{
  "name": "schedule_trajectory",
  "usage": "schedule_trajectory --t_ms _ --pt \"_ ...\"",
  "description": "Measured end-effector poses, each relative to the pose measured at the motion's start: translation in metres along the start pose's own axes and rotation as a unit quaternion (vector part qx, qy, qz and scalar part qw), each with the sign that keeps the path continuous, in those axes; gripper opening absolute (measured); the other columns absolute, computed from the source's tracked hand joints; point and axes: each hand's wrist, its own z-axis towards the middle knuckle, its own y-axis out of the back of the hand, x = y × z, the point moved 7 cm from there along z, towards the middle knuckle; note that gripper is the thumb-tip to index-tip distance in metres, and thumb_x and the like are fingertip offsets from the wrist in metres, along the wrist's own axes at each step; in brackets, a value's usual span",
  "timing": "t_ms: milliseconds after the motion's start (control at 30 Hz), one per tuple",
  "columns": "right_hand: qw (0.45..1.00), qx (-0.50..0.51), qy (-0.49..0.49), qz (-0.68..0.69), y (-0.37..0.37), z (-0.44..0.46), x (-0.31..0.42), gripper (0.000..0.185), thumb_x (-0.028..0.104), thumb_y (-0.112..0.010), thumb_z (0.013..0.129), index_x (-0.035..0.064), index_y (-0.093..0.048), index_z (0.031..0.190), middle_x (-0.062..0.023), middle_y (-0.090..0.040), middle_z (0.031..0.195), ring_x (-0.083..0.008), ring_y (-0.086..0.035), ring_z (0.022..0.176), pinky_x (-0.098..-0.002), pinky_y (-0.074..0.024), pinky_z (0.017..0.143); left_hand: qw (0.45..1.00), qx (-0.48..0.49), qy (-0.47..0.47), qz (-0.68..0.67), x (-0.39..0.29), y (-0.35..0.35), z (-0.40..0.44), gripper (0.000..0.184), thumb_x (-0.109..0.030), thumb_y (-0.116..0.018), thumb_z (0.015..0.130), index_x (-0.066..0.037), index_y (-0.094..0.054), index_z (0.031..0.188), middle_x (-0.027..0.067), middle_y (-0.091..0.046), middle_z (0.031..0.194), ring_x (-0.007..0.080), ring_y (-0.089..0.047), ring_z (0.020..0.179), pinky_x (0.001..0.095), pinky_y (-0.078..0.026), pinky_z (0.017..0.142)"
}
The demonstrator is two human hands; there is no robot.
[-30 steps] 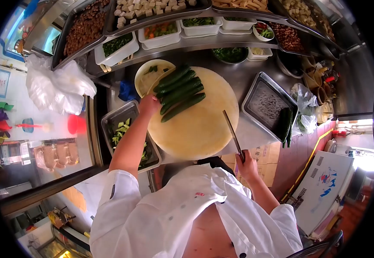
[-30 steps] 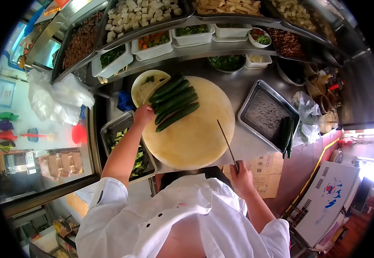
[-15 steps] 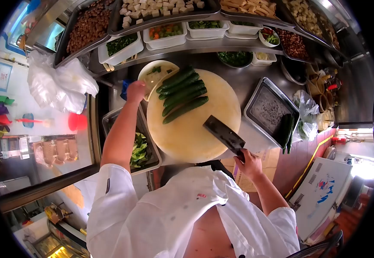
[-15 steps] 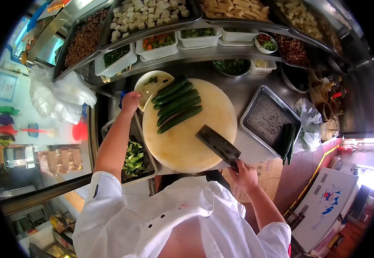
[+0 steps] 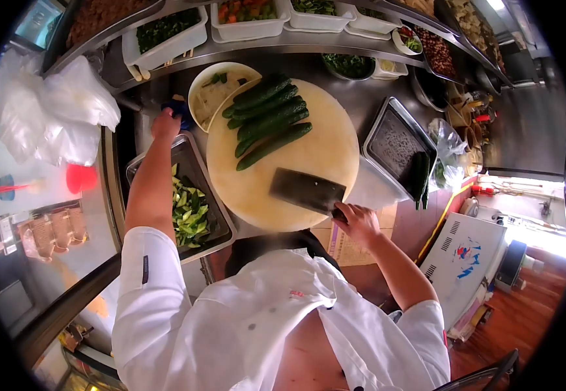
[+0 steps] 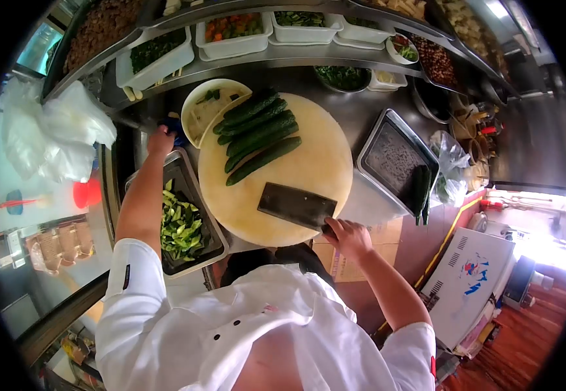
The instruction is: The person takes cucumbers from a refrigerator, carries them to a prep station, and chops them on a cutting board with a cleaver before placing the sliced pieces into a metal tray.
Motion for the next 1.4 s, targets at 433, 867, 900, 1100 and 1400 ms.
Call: schedule_trajectory --t_ms 433,867,900,1100,1400 --pt "0.992 -0.073 -0.021 -0.098 -0.04 0.025 -0.003 0.038 0.015 -0.065 0.096 0.0135 -0.064 0.133 -0.0082 -0.065 0.116 -0.0301 -0.062 0.115 -0.0456 -0.0475 0.102 0.891 -0.032 -0.158 -0.425 0.009 0.081 -0.3 0.038 -0.02 -0.066 0.102 0.002 -0.06 0.133 0.0162 -0.064 0.126 0.0249 -0.065 0.116 0.0363 -0.049 0.102" --pt "0.911 0.325 0.225 0.119 -0.155 -0.011 0.28 0.024 0.021 -0.059 0.099 0.0103 -0.064 0.12 -0.0105 -0.065 0.113 -0.034 -0.067 0.102 -0.0443 -0.0553 0.082 0.85 0.241 0.407 -0.231 0.394 -0.124 -0.875 0.037 -0.039 -0.063 0.1 -0.002 -0.068 0.102 0.0121 -0.067 0.089 0.0279 -0.063 0.079 0.0411 -0.052 0.07" --pt "0.895 0.304 0.246 0.214 -0.168 -0.015 0.308 0.023 0.021 -0.06 0.099 0.0111 -0.064 0.119 -0.0098 -0.066 0.109 -0.0338 -0.067 0.098 -0.0442 -0.0552 0.081 0.838 0.281 0.421 -0.202 0.403 -0.126 -0.913 0.037 -0.039 -0.063 0.099 -0.002 -0.069 0.104 0.0131 -0.067 0.091 0.0293 -0.063 0.082 0.0421 -0.052 0.072" --pt "0.831 0.325 0.348 0.289 -0.19 -0.033 0.491 0.021 0.022 -0.064 0.099 0.0091 -0.065 0.116 -0.0082 -0.07 0.095 -0.0311 -0.069 0.089 -0.0433 -0.0539 0.075 0.842 0.308 0.41 -0.17 0.506 -0.178 -0.953 0.041 -0.04 -0.062 0.097 -0.002 -0.07 0.111 0.0191 -0.07 0.107 0.0379 -0.065 0.1 0.0486 -0.052 0.085" --pt "0.782 0.43 0.438 0.11 -0.416 0.01 0.695 0.028 0.026 -0.058 0.098 0.0043 -0.071 0.11 -0.0216 -0.072 0.1 -0.0382 -0.07 0.095 -0.0465 -0.0546 0.087 0.909 -0.027 0.248 -0.335 0.663 -0.076 -0.732 0.046 -0.041 -0.061 0.095 -0.003 -0.069 0.121 0.0225 -0.072 0.114 0.0406 -0.068 0.11 0.0493 -0.053 0.096"
